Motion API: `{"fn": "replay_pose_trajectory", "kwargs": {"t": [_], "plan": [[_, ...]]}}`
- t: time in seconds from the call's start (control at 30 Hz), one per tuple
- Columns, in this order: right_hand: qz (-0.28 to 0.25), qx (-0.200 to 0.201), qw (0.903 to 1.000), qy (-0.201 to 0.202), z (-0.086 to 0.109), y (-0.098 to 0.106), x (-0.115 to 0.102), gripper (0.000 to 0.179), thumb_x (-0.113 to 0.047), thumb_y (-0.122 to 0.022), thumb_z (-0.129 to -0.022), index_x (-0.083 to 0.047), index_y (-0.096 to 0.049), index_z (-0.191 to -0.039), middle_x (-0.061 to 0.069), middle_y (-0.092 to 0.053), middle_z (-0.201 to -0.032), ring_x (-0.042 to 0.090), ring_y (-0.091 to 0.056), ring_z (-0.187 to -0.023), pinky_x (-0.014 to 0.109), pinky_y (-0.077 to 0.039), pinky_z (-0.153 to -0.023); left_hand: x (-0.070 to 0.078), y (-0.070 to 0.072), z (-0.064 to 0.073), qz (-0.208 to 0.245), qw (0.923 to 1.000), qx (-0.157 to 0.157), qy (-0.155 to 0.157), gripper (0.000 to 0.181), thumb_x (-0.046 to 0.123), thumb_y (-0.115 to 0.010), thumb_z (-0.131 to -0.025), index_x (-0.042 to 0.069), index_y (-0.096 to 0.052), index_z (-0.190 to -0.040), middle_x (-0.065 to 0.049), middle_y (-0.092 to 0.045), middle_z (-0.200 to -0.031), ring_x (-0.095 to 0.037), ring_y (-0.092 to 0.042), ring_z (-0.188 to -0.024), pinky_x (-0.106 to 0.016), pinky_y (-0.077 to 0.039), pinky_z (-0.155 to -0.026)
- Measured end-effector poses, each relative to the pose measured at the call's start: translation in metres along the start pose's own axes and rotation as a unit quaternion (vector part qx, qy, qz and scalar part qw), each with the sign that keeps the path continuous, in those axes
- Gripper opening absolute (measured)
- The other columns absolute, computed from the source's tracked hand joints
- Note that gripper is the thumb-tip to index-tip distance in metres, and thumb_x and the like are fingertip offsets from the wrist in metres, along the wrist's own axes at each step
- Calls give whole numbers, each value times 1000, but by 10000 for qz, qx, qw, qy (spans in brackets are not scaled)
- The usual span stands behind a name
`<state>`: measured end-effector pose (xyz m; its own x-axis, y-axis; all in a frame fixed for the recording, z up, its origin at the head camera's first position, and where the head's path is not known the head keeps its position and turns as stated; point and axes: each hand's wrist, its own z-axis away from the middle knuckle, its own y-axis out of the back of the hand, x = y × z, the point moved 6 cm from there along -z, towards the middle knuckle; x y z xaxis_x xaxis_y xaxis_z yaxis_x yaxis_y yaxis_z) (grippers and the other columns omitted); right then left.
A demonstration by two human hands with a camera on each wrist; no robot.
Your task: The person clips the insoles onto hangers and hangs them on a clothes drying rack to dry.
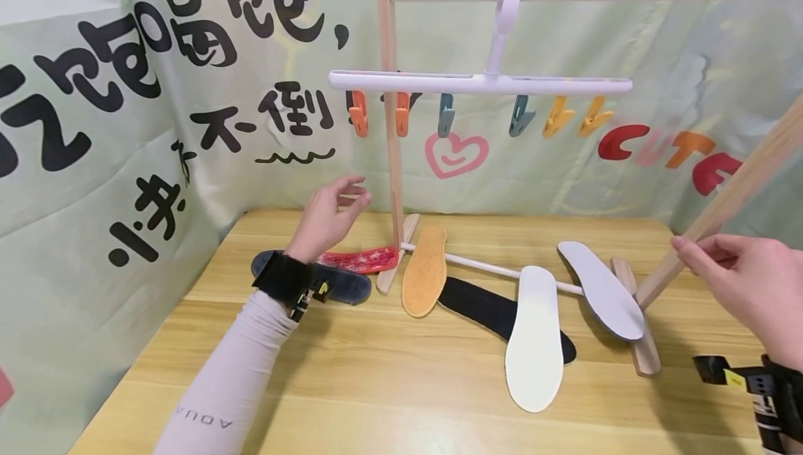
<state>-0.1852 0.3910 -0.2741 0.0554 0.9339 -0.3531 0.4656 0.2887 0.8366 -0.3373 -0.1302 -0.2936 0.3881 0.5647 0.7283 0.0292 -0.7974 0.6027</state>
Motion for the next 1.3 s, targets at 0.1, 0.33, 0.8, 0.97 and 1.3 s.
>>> {"fn": "replay_pose_trajectory", "kwargs": {"t": [0.1,0.33,0.8,0.97,1.3], "plan": [[-563,509,9970,-138,1,7,5,53,-36,-60,-111,13,-66,-92,0,-61,-60,-7,-39,-52,18,-33,-49,6,-3,-11,126,9999,62,-95,47,32,-66,-109,10,-59,-150,-17,-71,-141,-40,-70,-127,-54,-56,-110],[-1568,1053,9806,-532,-1,8,21,28,-28,-61,-110,-3,-56,-123,-36,-38,-88,-23,-37,-75,-3,-31,-68,12,-14,-25,422,9988,193,-153,49,30,-67,-108,8,-59,-151,-19,-69,-143,-41,-70,-125,-53,-58,-107],[-1217,768,9886,-432,-10,7,12,53,-23,-59,-111,20,-52,-141,47,-59,-119,-33,-30,-72,-3,-29,-61,24,-21,-38,235,9978,365,-509,47,24,-69,-107,3,-61,-148,-20,-73,-136,-40,-75,-119,-50,-59,-105],[-1278,849,9874,-384,-13,8,13,48,-23,-60,-111,20,-58,-133,-23,-60,-77,-32,-34,-67,-1,-33,-58,28,-24,-42,350,9976,284,-532,46,21,-69,-107,1,-61,-148,-21,-74,-135,-39,-74,-119,-48,-59,-106],[-1303,855,9873,-313,-15,8,13,44,-22,-60,-111,19,-61,-127,-50,-36,-76,-32,-36,-66,0,-35,-56,30,-29,-46,422,9987,156,-234,33,25,-68,-108,5,-67,-134,-19,-72,-134,-38,-72,-124,-50,-60,-105]]}}
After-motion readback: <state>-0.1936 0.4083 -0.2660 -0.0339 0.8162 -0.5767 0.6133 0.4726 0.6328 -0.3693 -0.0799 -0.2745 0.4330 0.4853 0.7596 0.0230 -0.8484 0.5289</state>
